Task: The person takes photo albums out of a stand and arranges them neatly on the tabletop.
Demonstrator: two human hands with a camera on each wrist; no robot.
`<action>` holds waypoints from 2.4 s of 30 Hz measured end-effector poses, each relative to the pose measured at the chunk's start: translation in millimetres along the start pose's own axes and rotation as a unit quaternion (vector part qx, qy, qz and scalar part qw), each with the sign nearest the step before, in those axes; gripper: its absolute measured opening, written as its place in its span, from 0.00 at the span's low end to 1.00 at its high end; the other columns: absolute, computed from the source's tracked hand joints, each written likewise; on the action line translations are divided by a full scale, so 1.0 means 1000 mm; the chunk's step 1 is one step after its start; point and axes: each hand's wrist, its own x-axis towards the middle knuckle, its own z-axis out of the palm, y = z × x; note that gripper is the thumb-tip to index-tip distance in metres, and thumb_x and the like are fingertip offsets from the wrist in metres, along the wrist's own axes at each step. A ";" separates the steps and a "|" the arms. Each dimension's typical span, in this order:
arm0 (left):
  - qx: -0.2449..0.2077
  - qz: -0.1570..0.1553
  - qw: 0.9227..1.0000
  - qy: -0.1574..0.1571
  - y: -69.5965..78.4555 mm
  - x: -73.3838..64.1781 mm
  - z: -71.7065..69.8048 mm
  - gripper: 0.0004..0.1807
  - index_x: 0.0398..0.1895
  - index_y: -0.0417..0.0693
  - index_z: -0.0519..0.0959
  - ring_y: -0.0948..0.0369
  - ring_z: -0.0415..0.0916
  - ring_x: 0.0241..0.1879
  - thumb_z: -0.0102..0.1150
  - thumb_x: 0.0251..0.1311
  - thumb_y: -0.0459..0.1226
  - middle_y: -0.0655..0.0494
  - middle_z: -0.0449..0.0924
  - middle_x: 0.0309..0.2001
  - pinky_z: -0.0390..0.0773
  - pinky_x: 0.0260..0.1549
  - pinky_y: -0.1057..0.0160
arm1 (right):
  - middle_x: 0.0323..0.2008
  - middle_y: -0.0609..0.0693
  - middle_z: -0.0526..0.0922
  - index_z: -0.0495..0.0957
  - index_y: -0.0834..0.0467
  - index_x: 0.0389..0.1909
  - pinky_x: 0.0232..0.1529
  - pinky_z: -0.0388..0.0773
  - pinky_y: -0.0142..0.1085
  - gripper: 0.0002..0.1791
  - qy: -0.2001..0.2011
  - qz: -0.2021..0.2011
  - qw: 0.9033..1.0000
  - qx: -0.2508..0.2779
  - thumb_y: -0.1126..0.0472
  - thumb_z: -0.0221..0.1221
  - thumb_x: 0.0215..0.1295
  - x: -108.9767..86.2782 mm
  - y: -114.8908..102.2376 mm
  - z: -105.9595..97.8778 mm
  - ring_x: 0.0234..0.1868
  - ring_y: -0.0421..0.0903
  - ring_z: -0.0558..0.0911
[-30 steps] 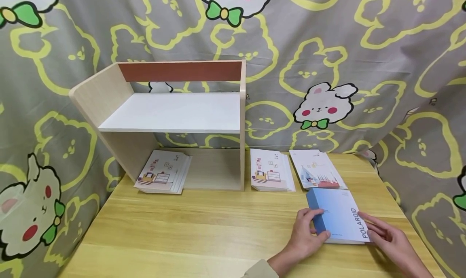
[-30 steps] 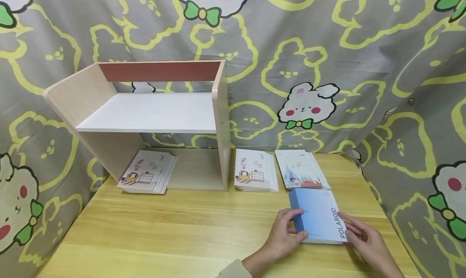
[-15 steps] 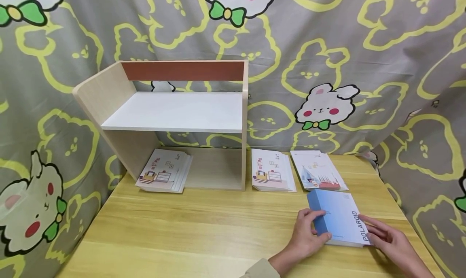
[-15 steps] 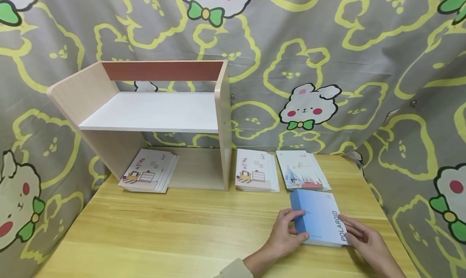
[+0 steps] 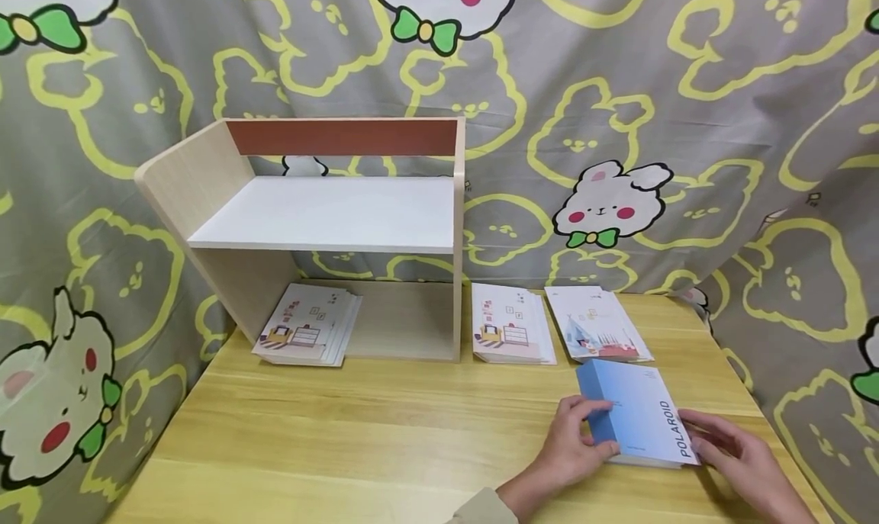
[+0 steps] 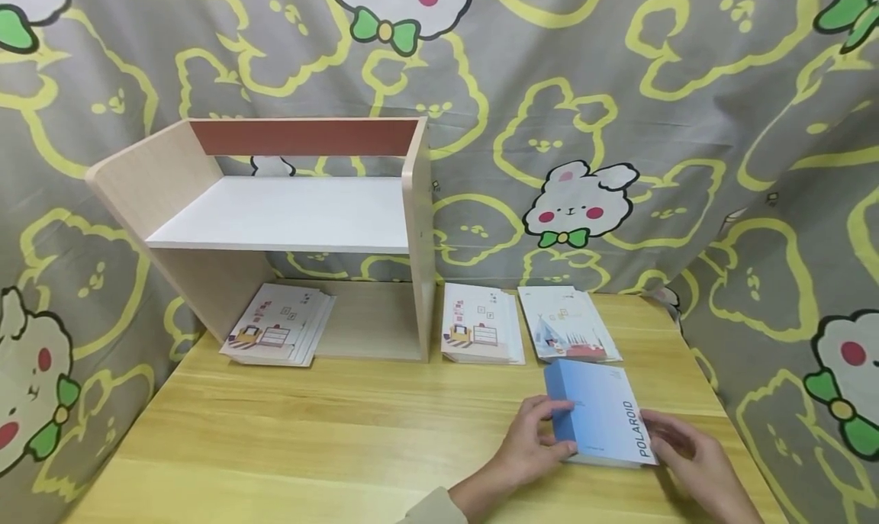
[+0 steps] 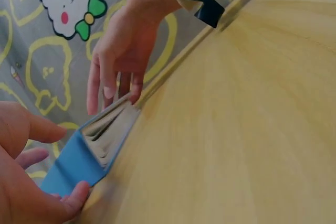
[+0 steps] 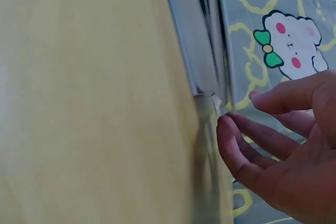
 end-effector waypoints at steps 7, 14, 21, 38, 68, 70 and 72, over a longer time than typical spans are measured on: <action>-0.002 0.031 0.999 -0.013 0.001 0.000 -0.013 0.22 0.56 0.53 0.84 0.64 0.72 0.50 0.69 0.59 0.29 0.62 0.69 0.57 0.79 0.36 0.75 | 0.51 0.19 0.74 0.77 0.69 0.60 0.41 0.74 0.15 0.19 0.086 -0.115 0.990 -0.003 0.69 0.62 0.70 -0.002 -0.007 -0.001 0.46 0.19 0.76; 0.003 0.066 0.998 -0.004 0.003 -0.003 -0.031 0.17 0.54 0.52 0.84 0.64 0.77 0.47 0.65 0.63 0.28 0.61 0.77 0.54 0.78 0.42 0.72 | 0.53 0.23 0.78 0.78 0.70 0.59 0.44 0.73 0.13 0.19 0.108 -0.177 0.978 0.027 0.76 0.62 0.67 -0.001 -0.025 0.000 0.49 0.20 0.78; -0.012 0.088 0.996 -0.017 0.006 -0.007 -0.049 0.18 0.58 0.49 0.82 0.58 0.80 0.52 0.61 0.67 0.29 0.57 0.80 0.56 0.78 0.47 0.69 | 0.56 0.28 0.80 0.76 0.70 0.60 0.46 0.75 0.16 0.20 0.106 -0.196 0.974 0.047 0.77 0.61 0.67 0.002 -0.044 0.005 0.52 0.23 0.79; 0.055 0.154 0.986 0.026 0.011 -0.018 -0.084 0.19 0.61 0.51 0.80 0.62 0.76 0.54 0.62 0.68 0.33 0.56 0.80 0.58 0.80 0.53 0.54 | 0.56 0.39 0.84 0.76 0.69 0.62 0.47 0.78 0.19 0.23 0.115 -0.226 0.963 0.086 0.80 0.60 0.66 0.012 -0.078 0.023 0.52 0.30 0.82; 0.056 0.145 0.987 0.045 0.014 -0.035 -0.168 0.22 0.66 0.49 0.76 0.48 0.74 0.60 0.63 0.70 0.36 0.56 0.78 0.63 0.74 0.61 0.37 | 0.58 0.56 0.81 0.75 0.68 0.63 0.46 0.82 0.26 0.23 0.084 -0.263 0.948 0.157 0.79 0.57 0.68 0.033 -0.118 0.065 0.55 0.37 0.83; 0.050 0.147 0.987 0.050 0.014 -0.035 -0.175 0.22 0.66 0.47 0.76 0.48 0.75 0.60 0.63 0.70 0.36 0.54 0.79 0.63 0.74 0.61 0.37 | 0.57 0.60 0.81 0.75 0.68 0.63 0.46 0.82 0.26 0.23 0.082 -0.270 0.946 0.162 0.80 0.57 0.69 0.036 -0.120 0.069 0.54 0.35 0.82; 0.046 0.144 0.987 0.056 0.014 -0.036 -0.181 0.22 0.66 0.47 0.76 0.50 0.76 0.60 0.63 0.70 0.35 0.54 0.79 0.63 0.74 0.61 0.39 | 0.57 0.63 0.81 0.75 0.67 0.64 0.46 0.82 0.26 0.23 0.078 -0.273 0.945 0.163 0.79 0.56 0.69 0.039 -0.122 0.072 0.55 0.35 0.82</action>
